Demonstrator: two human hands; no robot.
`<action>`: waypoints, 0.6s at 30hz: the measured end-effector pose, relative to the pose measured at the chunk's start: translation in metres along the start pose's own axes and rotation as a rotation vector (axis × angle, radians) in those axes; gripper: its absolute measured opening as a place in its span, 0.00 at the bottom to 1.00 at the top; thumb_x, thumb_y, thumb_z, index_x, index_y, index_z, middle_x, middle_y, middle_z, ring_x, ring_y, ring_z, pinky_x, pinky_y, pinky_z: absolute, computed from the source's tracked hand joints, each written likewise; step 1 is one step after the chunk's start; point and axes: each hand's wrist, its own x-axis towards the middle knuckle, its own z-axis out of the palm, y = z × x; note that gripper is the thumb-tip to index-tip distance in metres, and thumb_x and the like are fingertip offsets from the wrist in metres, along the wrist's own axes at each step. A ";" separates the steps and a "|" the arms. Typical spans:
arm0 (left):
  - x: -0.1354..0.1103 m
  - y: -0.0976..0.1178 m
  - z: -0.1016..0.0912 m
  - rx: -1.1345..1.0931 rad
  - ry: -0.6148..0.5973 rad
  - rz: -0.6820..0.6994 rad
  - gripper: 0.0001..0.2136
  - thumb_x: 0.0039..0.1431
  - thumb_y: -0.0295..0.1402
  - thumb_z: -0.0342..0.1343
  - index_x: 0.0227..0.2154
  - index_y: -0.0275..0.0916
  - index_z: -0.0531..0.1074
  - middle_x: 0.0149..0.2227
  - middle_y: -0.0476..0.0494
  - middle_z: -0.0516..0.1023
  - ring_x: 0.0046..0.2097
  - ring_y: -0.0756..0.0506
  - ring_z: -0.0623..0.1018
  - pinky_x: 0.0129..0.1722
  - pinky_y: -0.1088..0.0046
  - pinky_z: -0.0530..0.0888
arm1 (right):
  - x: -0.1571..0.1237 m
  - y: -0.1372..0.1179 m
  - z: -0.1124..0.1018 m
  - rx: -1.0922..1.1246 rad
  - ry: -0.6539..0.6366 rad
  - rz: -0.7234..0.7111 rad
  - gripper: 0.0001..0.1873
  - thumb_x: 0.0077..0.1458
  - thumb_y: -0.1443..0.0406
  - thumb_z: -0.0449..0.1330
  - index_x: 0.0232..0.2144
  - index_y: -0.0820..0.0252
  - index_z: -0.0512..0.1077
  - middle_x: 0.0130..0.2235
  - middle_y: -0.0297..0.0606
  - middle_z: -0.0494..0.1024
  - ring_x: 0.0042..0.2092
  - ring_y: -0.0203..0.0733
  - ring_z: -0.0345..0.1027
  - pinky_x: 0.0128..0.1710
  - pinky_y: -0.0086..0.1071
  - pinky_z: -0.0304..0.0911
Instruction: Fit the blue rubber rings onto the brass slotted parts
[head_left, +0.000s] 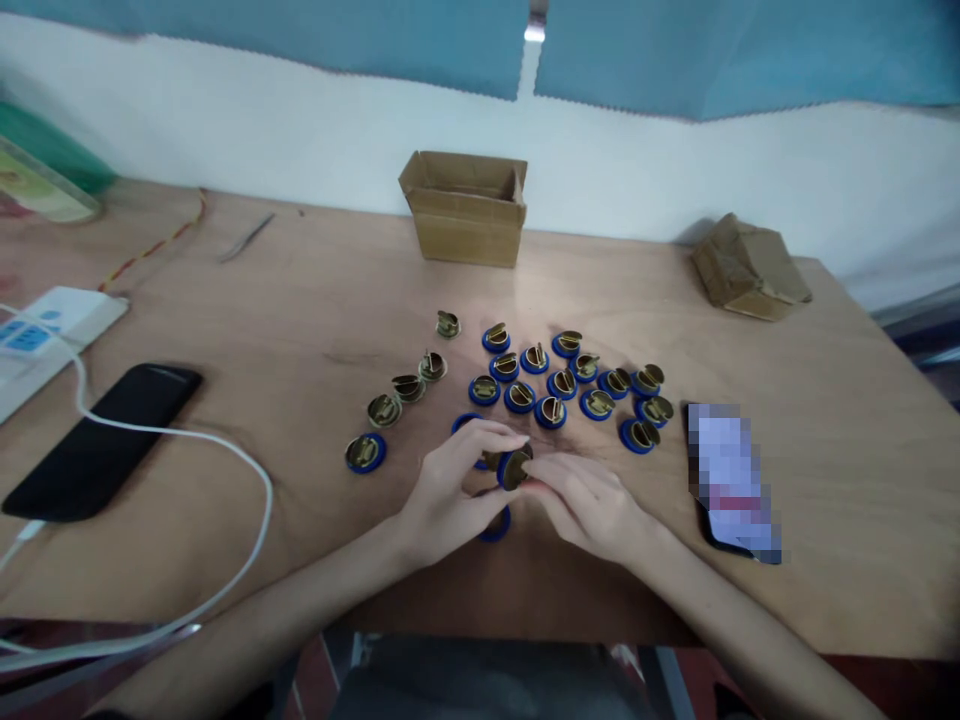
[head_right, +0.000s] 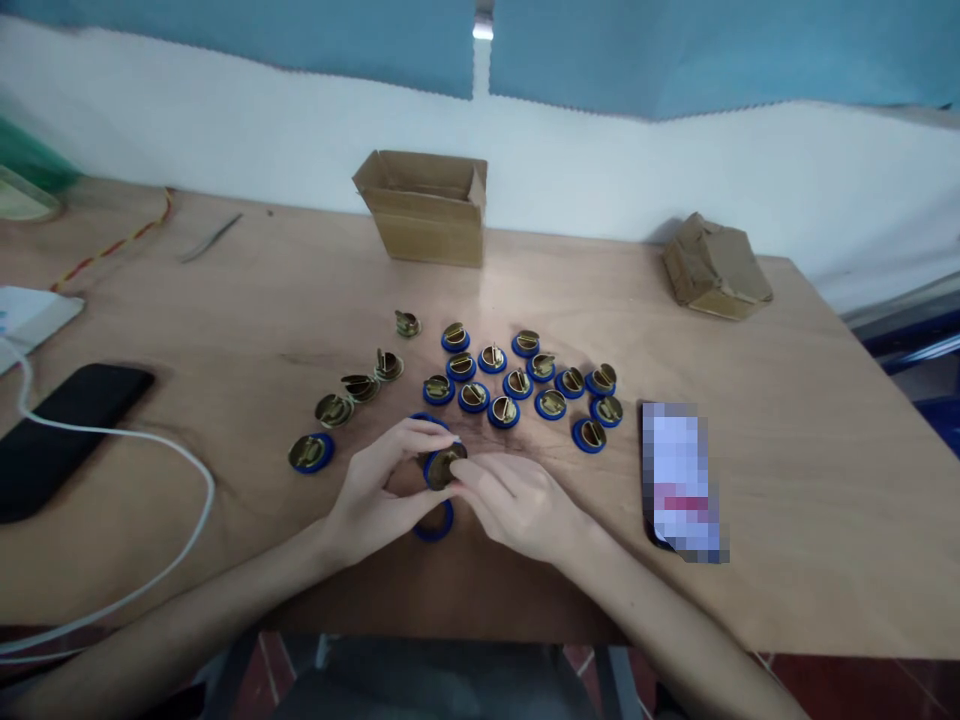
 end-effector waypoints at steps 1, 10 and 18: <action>-0.001 -0.001 0.001 -0.007 0.007 -0.029 0.16 0.56 0.30 0.68 0.47 0.40 0.73 0.44 0.41 0.80 0.46 0.45 0.82 0.45 0.69 0.81 | -0.001 -0.001 0.001 0.047 0.024 0.062 0.08 0.69 0.67 0.54 0.48 0.60 0.69 0.36 0.40 0.82 0.35 0.41 0.79 0.34 0.33 0.76; -0.007 -0.001 0.002 -0.001 -0.030 0.028 0.16 0.58 0.29 0.66 0.48 0.39 0.71 0.44 0.40 0.79 0.47 0.44 0.82 0.46 0.68 0.81 | 0.002 -0.011 0.001 0.071 0.013 0.129 0.05 0.69 0.67 0.53 0.39 0.59 0.68 0.27 0.32 0.74 0.25 0.35 0.67 0.25 0.28 0.63; -0.010 0.003 -0.005 0.086 -0.115 0.083 0.17 0.60 0.25 0.61 0.52 0.40 0.71 0.40 0.44 0.74 0.39 0.48 0.79 0.38 0.75 0.80 | 0.000 -0.023 0.004 0.098 -0.015 0.093 0.04 0.68 0.66 0.56 0.38 0.59 0.67 0.24 0.29 0.70 0.23 0.34 0.63 0.23 0.29 0.59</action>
